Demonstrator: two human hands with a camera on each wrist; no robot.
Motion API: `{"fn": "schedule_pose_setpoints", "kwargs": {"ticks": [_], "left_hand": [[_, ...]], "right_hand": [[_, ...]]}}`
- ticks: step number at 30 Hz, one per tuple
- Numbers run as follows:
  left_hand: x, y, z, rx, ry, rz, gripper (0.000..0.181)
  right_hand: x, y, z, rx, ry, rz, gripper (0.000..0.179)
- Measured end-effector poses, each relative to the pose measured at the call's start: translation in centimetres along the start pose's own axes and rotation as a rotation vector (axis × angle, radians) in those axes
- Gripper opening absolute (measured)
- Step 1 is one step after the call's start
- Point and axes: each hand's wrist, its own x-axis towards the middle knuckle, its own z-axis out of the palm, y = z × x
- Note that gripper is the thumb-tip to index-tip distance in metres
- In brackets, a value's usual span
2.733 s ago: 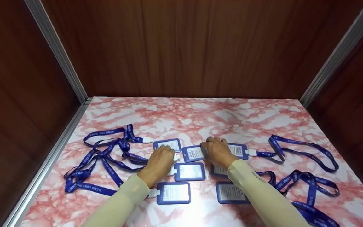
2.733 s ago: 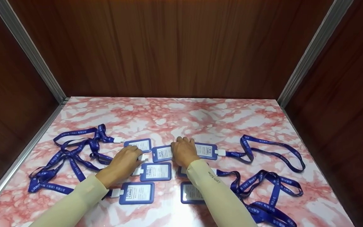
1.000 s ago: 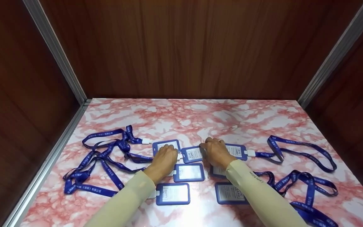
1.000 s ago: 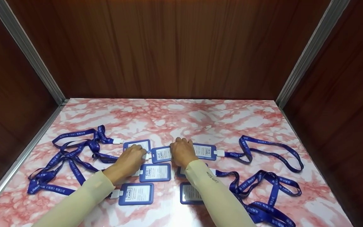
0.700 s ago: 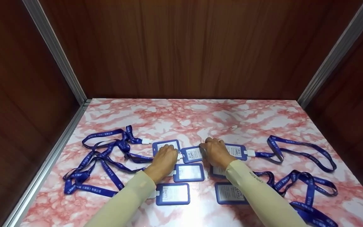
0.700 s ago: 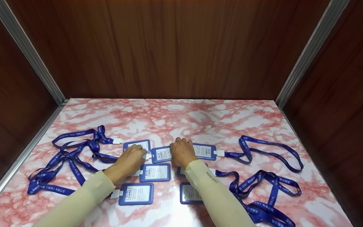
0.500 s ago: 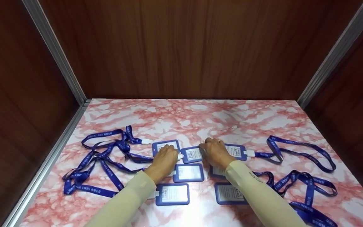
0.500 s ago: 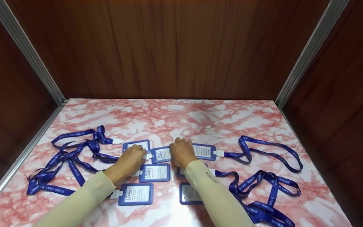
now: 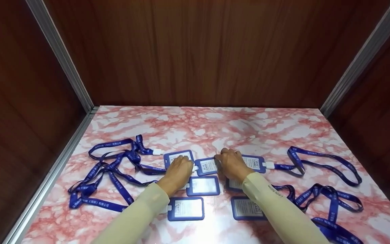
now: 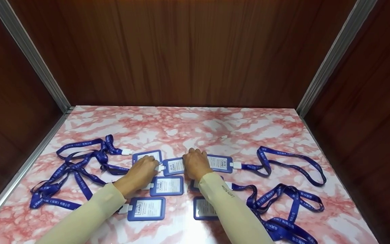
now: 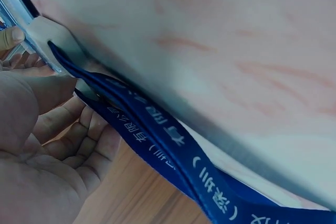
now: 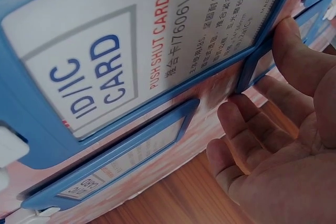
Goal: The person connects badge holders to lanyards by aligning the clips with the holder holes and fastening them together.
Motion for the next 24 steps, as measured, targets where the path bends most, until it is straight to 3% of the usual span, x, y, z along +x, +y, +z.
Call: {"fn": "schedule_pose_setpoints", "kwargs": {"ticks": [18,24], "left_hand": [[-0.05,0.11,0.34,0.007,0.042,0.047,0.017],[0.05,0.09,0.43,0.011,0.047,0.071,0.016]], "right_hand": [[-0.15,0.06,0.22,-0.014,0.097,-0.097,0.036],[-0.04,-0.03,0.19,0.023,0.079,-0.098,0.034]]}}
